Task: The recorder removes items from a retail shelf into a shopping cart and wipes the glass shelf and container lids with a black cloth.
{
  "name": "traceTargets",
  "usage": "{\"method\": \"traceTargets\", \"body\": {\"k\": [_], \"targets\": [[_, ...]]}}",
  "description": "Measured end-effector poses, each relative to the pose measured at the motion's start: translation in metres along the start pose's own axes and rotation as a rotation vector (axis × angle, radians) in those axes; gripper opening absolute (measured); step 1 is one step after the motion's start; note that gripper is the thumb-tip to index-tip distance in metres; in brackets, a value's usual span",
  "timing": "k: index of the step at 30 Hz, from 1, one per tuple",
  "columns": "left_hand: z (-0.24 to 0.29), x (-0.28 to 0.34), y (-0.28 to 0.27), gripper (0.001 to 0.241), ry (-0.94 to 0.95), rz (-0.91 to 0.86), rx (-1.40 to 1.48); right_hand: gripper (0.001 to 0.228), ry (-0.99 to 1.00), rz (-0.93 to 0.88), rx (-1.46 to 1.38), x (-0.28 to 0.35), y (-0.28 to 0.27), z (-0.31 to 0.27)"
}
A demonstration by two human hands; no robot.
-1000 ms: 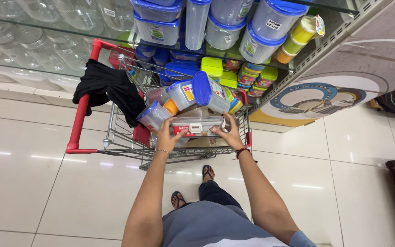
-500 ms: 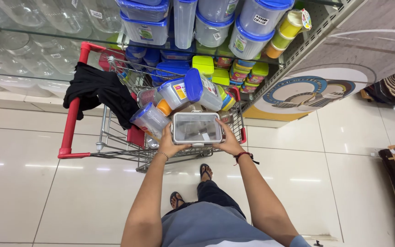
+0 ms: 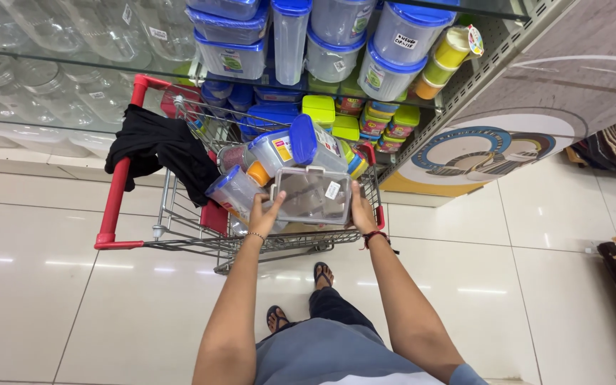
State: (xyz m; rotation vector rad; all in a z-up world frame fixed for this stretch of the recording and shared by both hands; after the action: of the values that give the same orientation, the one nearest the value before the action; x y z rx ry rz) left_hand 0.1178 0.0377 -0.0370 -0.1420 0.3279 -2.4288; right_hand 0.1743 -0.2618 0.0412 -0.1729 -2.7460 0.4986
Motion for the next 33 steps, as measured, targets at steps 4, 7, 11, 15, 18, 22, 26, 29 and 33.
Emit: {"method": "traceTargets", "body": {"k": [4, 7, 11, 15, 18, 22, 26, 29, 33], "targets": [[-0.004, 0.003, 0.008, 0.082, -0.220, -0.033, 0.240, 0.100, 0.028, -0.002, 0.080, -0.024, 0.004, 0.028], [0.013, 0.028, 0.004, 0.086, -0.541, -0.130, 0.370, 0.096, -0.016, 0.020, 0.135, -0.028, 0.002, 0.031], [0.009, 0.026, 0.009, 0.084, -0.498, -0.124, 0.408, 0.090, -0.005, 0.006, 0.072, -0.023, 0.003, 0.031], [0.017, 0.025, 0.003, 0.077, -0.479, -0.077, 0.449, 0.089, 0.019, -0.059, 0.004, -0.049, 0.015, 0.069], [0.023, 0.027, -0.002, 0.070, -0.503, -0.045, 0.509, 0.082, -0.057, -0.150, 0.060, 0.003, 0.014, 0.015], [0.029, 0.017, -0.005, 0.068, -0.425, 0.009, 0.539, 0.082, -0.070, -0.181, 0.025, 0.004, 0.019, 0.022], [0.041, 0.004, -0.009, 0.079, -0.418, 0.051, 0.575, 0.075, -0.077, -0.244, -0.066, 0.010, 0.027, 0.021], [0.045, -0.009, -0.009, 0.081, -0.306, 0.061, 0.547, 0.072, -0.086, -0.256, -0.101, 0.013, 0.030, 0.020], [0.062, -0.009, -0.012, 0.078, -0.268, 0.048, 0.548, 0.070, -0.120, -0.248, -0.094, 0.028, 0.024, 0.003]]}}
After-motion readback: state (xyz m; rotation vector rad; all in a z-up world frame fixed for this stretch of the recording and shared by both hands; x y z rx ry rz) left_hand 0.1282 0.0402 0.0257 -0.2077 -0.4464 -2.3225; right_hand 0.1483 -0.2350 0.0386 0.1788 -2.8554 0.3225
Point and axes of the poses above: each hand's wrist, its own x-axis away from the middle knuckle, its own y-axis out of the palm, z = x × y, the point moved 9 cm from there along -x, towards the middle knuckle, and after that the axes turned 15 degrees about z, right-handed, at the moved point
